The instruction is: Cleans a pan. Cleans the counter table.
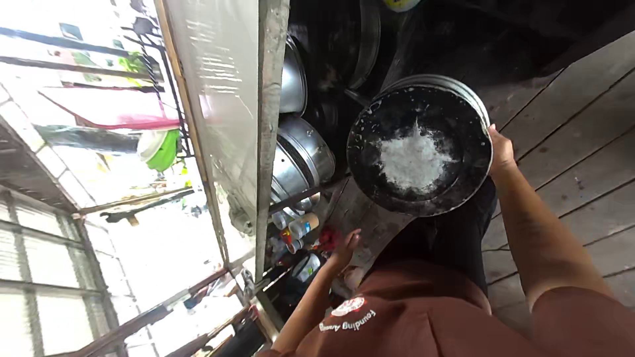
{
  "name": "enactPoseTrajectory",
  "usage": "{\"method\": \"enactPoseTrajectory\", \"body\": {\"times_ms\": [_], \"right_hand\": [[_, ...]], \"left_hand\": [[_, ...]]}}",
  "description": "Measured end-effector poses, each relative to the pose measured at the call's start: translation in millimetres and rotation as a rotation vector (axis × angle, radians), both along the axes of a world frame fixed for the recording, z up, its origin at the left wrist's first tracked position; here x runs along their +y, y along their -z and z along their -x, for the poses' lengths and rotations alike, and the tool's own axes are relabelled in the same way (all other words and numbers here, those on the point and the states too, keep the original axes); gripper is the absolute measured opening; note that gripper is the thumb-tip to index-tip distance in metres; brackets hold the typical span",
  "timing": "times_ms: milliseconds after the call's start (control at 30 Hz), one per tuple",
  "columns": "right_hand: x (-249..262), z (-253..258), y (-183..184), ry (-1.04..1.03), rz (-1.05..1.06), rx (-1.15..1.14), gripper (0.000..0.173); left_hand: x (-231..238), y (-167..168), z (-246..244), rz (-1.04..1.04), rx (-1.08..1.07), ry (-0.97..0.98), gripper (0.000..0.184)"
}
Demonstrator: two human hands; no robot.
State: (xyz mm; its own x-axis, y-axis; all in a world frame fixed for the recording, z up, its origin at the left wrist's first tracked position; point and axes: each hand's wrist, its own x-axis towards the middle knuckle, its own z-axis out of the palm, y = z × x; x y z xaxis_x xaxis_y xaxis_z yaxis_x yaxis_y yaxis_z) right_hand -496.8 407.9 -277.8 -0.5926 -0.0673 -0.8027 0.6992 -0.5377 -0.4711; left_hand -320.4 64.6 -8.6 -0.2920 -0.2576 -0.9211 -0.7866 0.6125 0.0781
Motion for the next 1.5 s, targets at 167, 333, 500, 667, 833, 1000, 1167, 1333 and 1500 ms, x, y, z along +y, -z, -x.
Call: {"method": "enactPoseTrajectory", "body": {"times_ms": [167,333,500,667,833,1000,1167,1333,1500], "right_hand": [[-8,-13,-14,0.112,0.085,0.032,0.043],[2,-6,-60,0.240,0.051,0.049,0.041],[27,-1,-86,0.299,-0.009,0.129,0.042],[21,3,-129,0.311,0.040,0.161,0.043],[-30,-7,-208,0.098,0.036,-0.097,0.047],[-60,-35,-130,0.070,0.171,-0.056,0.049],[-69,-19,-124,-0.045,0.191,-0.214,0.050],[-55,78,-125,-0.822,-0.296,-0.140,0.039],[-84,259,-220,-0.934,-0.878,0.117,0.053]], "left_hand": [[-5,2,-12,0.062,-0.043,0.014,0.049],[-18,-3,-33,0.102,-0.004,-0.014,0.049],[-18,-11,-30,0.022,0.096,0.007,0.045],[20,-14,24,0.016,0.435,-0.490,0.045],[16,41,56,-0.093,0.442,-1.112,0.062],[13,21,31,-0.268,0.629,-1.056,0.040],[14,51,43,-0.252,0.748,-1.407,0.073],[24,69,36,-0.086,0.707,-1.375,0.046],[33,75,47,-0.078,0.662,-1.506,0.056]]}}
